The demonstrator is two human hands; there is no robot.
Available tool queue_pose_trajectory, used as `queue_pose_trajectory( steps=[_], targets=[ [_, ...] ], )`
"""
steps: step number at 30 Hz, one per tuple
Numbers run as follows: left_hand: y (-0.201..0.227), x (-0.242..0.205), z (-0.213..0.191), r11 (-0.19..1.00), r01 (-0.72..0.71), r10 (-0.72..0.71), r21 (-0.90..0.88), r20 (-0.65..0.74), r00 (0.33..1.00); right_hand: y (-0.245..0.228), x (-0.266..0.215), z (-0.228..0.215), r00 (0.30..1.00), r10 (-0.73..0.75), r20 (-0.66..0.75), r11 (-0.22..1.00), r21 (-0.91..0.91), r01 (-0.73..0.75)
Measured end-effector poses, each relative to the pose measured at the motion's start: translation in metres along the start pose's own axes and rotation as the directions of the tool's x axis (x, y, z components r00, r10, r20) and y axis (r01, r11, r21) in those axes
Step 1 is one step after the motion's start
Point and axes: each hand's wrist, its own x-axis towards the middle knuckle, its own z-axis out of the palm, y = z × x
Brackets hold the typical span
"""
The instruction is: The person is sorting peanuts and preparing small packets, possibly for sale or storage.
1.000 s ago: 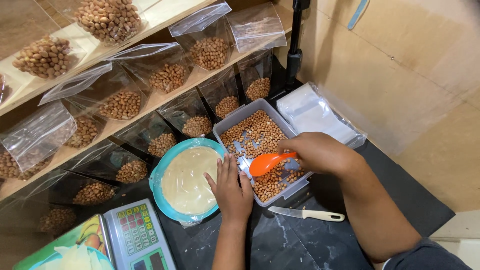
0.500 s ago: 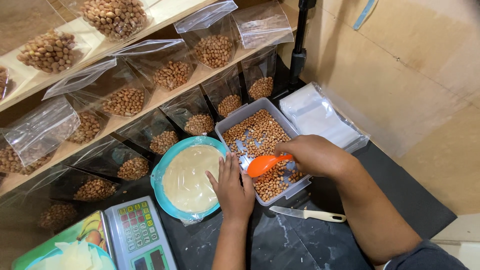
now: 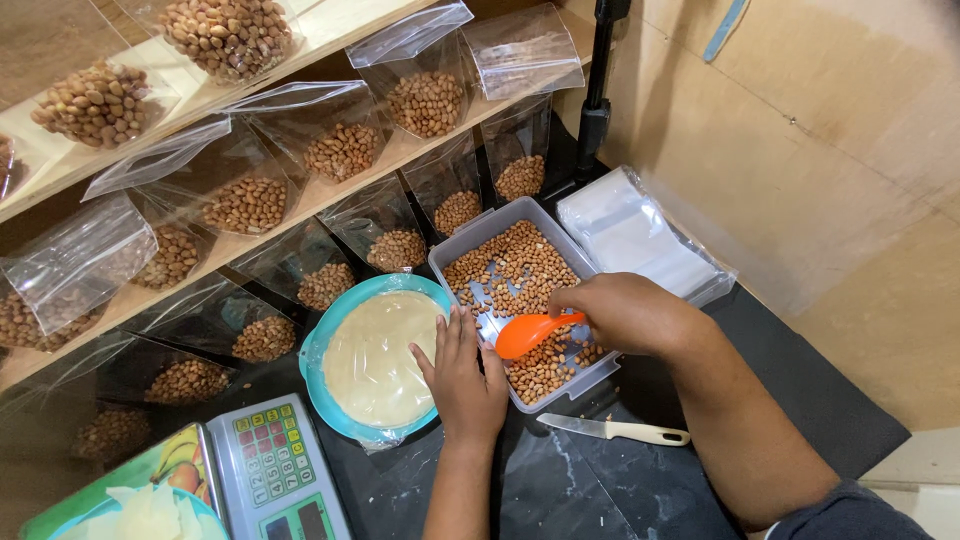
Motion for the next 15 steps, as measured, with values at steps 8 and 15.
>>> queue_pose_trajectory(
  steps=[8, 15],
  targets=[
    [0.000, 0.000, 0.000, 1.000, 0.001, -0.002, -0.016, -0.002, 1.000, 0.000, -0.003, -0.004, 0.999, 0.028, 0.043, 0.999, 0.018, -0.029],
    [0.001, 0.000, -0.001, 1.000, 0.004, -0.004, -0.025, -0.006, 1.000, 0.009, -0.003, -0.001, 0.999, 0.013, 0.047, 1.000, 0.020, -0.014]
  ],
)
